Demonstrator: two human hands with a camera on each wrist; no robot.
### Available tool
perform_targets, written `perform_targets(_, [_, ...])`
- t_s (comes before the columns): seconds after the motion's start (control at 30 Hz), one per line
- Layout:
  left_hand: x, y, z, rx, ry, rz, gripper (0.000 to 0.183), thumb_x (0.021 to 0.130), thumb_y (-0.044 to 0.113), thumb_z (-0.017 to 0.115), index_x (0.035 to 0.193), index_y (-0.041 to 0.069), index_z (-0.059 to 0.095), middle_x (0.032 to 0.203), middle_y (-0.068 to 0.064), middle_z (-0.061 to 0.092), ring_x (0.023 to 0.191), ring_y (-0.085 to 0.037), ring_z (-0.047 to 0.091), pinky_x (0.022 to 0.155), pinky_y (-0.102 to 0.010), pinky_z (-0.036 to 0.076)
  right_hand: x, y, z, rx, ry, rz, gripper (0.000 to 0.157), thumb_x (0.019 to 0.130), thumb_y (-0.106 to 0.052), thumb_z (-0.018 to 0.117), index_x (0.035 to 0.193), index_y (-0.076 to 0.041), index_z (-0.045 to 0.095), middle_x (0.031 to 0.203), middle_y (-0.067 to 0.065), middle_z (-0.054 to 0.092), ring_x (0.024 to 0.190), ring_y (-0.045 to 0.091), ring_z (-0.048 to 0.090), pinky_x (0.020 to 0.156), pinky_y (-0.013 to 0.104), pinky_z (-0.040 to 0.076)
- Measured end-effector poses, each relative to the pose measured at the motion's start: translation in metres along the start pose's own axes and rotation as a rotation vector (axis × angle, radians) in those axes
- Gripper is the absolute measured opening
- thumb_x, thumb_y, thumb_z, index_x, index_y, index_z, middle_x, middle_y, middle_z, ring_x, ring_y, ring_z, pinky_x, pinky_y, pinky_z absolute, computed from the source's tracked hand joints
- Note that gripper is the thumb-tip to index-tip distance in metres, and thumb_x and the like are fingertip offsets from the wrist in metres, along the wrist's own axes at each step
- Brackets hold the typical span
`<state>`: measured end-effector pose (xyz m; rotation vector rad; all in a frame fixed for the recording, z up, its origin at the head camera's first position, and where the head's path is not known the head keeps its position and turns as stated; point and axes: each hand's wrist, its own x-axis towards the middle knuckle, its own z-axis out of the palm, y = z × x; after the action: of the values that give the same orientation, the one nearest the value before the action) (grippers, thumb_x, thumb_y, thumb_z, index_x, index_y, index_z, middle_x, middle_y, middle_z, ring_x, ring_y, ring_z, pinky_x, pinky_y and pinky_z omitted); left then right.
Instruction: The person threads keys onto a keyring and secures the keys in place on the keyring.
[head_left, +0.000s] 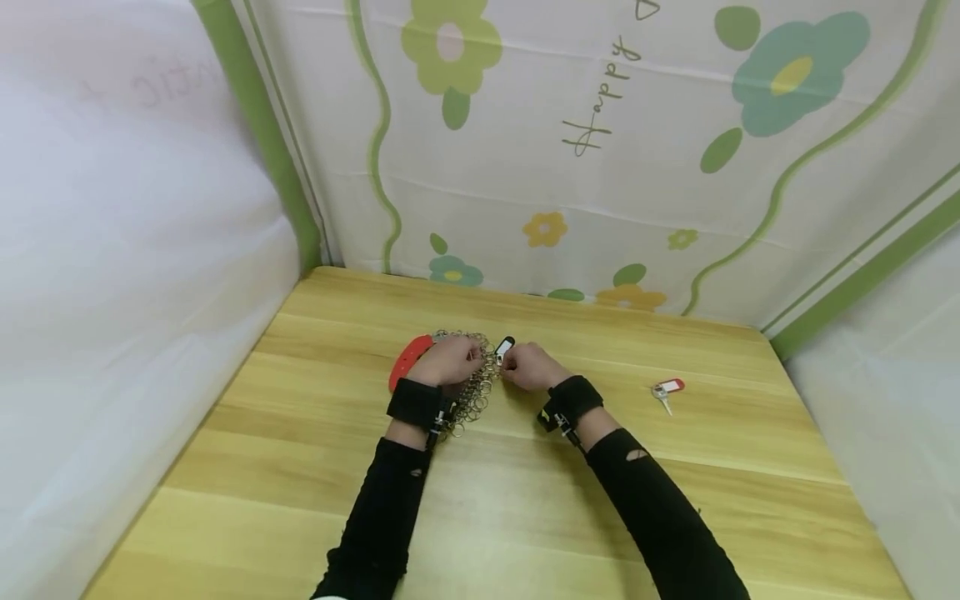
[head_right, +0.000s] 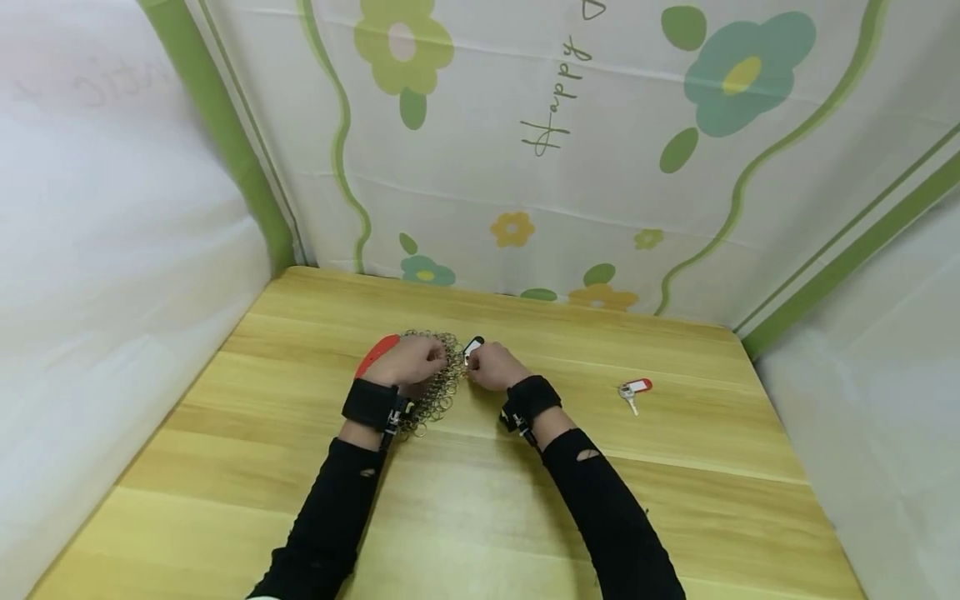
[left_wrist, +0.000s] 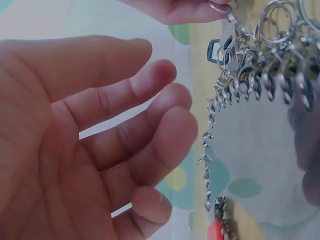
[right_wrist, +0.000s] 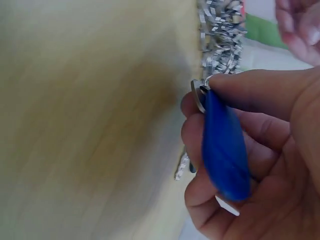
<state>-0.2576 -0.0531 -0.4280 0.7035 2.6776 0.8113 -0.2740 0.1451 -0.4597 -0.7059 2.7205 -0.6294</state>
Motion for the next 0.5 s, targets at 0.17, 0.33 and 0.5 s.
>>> perform_targets(0.17, [-0.002,0.0,-0.003,0.113,-0.048,0.011,0.024,0.097,0.013,0.049,0.076,0.009,0.06,0.062,-0.001,0.05,0.053,-0.014,0.047,0.057,-0.028,0.038,0.002,0.008,0.001,-0.041,-0.015,-0.053,0.012,0.092,-0.009,0.061,0.085,-0.01,0.07,0.076,-0.002,0.062,0.063,0.011,0.052,0.065,0.028,0.043])
perform_targets(0.33, [-0.004,-0.002,-0.006,0.261,-0.085,0.12,0.024,0.095,0.01,0.048,0.073,0.012,0.057,0.064,0.0,0.05,0.055,-0.012,0.045,0.057,-0.026,0.035,0.001,0.013,0.001,-0.092,0.0,-0.113,0.011,0.091,-0.01,0.063,0.087,-0.012,0.073,0.079,-0.003,0.064,0.066,0.009,0.056,0.067,0.029,0.047])
perform_targets(0.5, [-0.005,-0.007,-0.011,0.326,-0.093,0.187,0.021,0.094,0.007,0.051,0.075,0.014,0.056,0.069,0.0,0.05,0.06,-0.013,0.046,0.059,-0.027,0.037,-0.001,0.012,-0.001,-0.119,0.027,-0.156,0.008,0.089,-0.01,0.066,0.087,-0.012,0.074,0.08,-0.003,0.066,0.069,0.01,0.058,0.068,0.03,0.048])
